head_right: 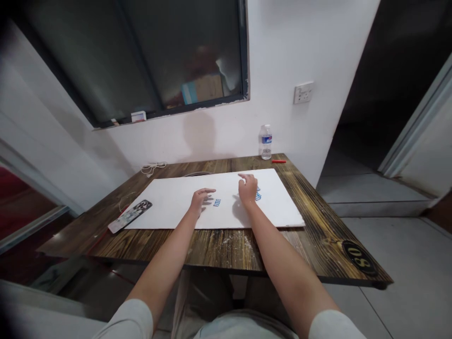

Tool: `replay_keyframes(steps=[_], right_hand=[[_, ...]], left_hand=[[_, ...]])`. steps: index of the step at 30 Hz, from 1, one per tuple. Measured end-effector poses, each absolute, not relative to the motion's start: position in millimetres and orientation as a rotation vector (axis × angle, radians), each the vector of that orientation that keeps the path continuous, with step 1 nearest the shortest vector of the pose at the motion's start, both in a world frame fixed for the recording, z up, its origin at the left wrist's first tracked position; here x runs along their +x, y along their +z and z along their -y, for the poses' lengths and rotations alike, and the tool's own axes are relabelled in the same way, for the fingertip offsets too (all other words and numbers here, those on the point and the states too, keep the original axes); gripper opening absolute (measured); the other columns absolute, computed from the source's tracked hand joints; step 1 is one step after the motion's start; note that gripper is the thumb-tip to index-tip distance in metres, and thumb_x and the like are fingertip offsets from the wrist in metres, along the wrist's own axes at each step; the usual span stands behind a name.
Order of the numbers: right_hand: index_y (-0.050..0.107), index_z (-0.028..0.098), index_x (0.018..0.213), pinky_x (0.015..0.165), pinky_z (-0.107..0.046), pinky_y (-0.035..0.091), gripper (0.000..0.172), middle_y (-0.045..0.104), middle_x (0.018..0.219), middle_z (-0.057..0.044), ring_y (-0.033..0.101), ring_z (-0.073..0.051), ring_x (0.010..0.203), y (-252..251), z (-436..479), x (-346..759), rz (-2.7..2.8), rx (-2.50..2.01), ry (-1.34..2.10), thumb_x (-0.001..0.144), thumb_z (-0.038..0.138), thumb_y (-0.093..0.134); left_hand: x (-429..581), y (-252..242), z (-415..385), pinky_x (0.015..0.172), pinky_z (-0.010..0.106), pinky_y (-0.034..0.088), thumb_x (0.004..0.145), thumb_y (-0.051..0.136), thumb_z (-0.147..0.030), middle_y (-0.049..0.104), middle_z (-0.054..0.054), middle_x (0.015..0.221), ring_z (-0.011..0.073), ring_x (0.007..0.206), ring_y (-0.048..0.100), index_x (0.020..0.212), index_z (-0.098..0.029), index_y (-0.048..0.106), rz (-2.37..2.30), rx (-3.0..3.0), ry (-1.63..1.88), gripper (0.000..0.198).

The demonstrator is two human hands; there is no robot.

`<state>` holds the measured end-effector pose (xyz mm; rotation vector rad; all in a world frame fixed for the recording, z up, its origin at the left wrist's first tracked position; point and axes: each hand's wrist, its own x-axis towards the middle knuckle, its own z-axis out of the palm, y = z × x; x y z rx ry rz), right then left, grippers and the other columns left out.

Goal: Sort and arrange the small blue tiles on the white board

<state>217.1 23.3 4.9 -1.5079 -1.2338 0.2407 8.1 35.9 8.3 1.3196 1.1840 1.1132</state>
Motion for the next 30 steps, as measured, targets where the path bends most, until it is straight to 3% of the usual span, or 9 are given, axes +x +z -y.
replay_keyframes(steps=[2,5,9,14,17,21,26,30], right_hand=[[0.061,0.019,0.123,0.096,-0.048,0.033,0.044,0.054,0.124,-0.015,0.045,-0.033,0.114,1.8,-19.7,224.8,1.211,-1.764,0.159,0.084,0.030,0.044],[0.057,0.019,0.127,0.098,-0.055,0.027,0.055,0.048,0.133,-0.020,0.038,-0.040,0.123,-6.7,-14.9,225.7,1.443,-2.007,0.170,0.079,0.044,0.062],[0.067,0.015,0.105,0.090,-0.047,0.034,0.026,0.060,0.113,-0.023,0.048,-0.037,0.114,-10.9,-10.1,212.9,1.716,-2.080,0.139,0.089,0.027,0.051],[0.065,0.010,0.099,0.083,-0.039,0.038,0.028,0.063,0.101,-0.020,0.057,-0.031,0.103,-4.0,-5.7,203.0,1.856,-2.102,-0.034,0.086,0.005,0.041],[0.065,0.010,0.102,0.082,-0.037,0.039,0.031,0.066,0.100,-0.019,0.058,-0.029,0.100,-0.9,-5.3,205.6,1.862,-2.080,-0.061,0.086,0.005,0.038],[0.068,0.013,0.104,0.087,-0.033,0.040,0.030,0.069,0.104,-0.014,0.060,-0.025,0.102,-0.9,-6.5,198.9,1.960,-1.803,0.100,0.090,0.017,0.042],[0.064,0.024,0.120,0.094,-0.026,0.041,0.035,0.067,0.120,-0.002,0.059,-0.017,0.110,-0.7,-8.7,178.9,2.031,-1.270,0.513,0.092,0.026,0.042],[0.058,0.022,0.127,0.101,-0.030,0.037,0.042,0.060,0.129,-0.005,0.052,-0.018,0.120,11.1,-8.3,198.2,1.798,-1.561,0.410,0.091,0.016,0.038]], left_hand=[[8.2,7.6,-36.5,0.049,0.020,0.039,0.055,0.053,-0.021,0.072,0.006,0.093,0.0128,0.062,0.061,0.082,-0.020,0.075,-1.229,1.282,1.150,0.035],[9.2,5.6,-38.9,0.049,0.019,0.038,0.056,0.056,-0.021,0.071,0.005,0.088,0.0100,0.058,0.057,0.078,-0.020,0.074,-1.232,1.261,1.201,0.028],[9.5,0.9,-43.7,0.054,0.020,0.042,0.058,0.061,-0.023,0.071,0.005,0.084,0.0098,0.061,0.057,0.073,-0.018,0.072,-1.184,1.277,1.272,0.020],[8.7,-4.3,-47.7,0.057,0.019,0.043,0.058,0.060,-0.023,0.070,0.004,0.082,0.0115,0.069,0.059,0.072,-0.018,0.072,-1.194,1.274,1.294,0.018],[8.7,-5.0,-47.6,0.058,0.019,0.044,0.060,0.059,-0.022,0.070,0.004,0.084,0.0129,0.074,0.060,0.072,-0.018,0.071,-1.205,1.288,1.301,0.019],[8.9,-5.8,-49.4,0.060,0.020,0.045,0.062,0.058,-0.022,0.070,0.005,0.085,0.0148,0.079,0.062,0.074,-0.017,0.071,-1.205,1.310,1.299,0.019],[10.1,-7.6,-50.8,0.074,0.028,0.050,0.072,0.058,-0.030,0.071,0.008,0.094,0.0180,0.087,0.065,0.089,-0.016,0.071,-1.171,1.488,1.201,0.026],[10.7,-4.9,-43.7,0.095,0.037,0.045,0.078,0.063,-0.039,0.067,0.009,0.117,0.0230,0.108,0.061,0.114,-0.021,0.066,-1.072,2.024,0.870,0.041]])
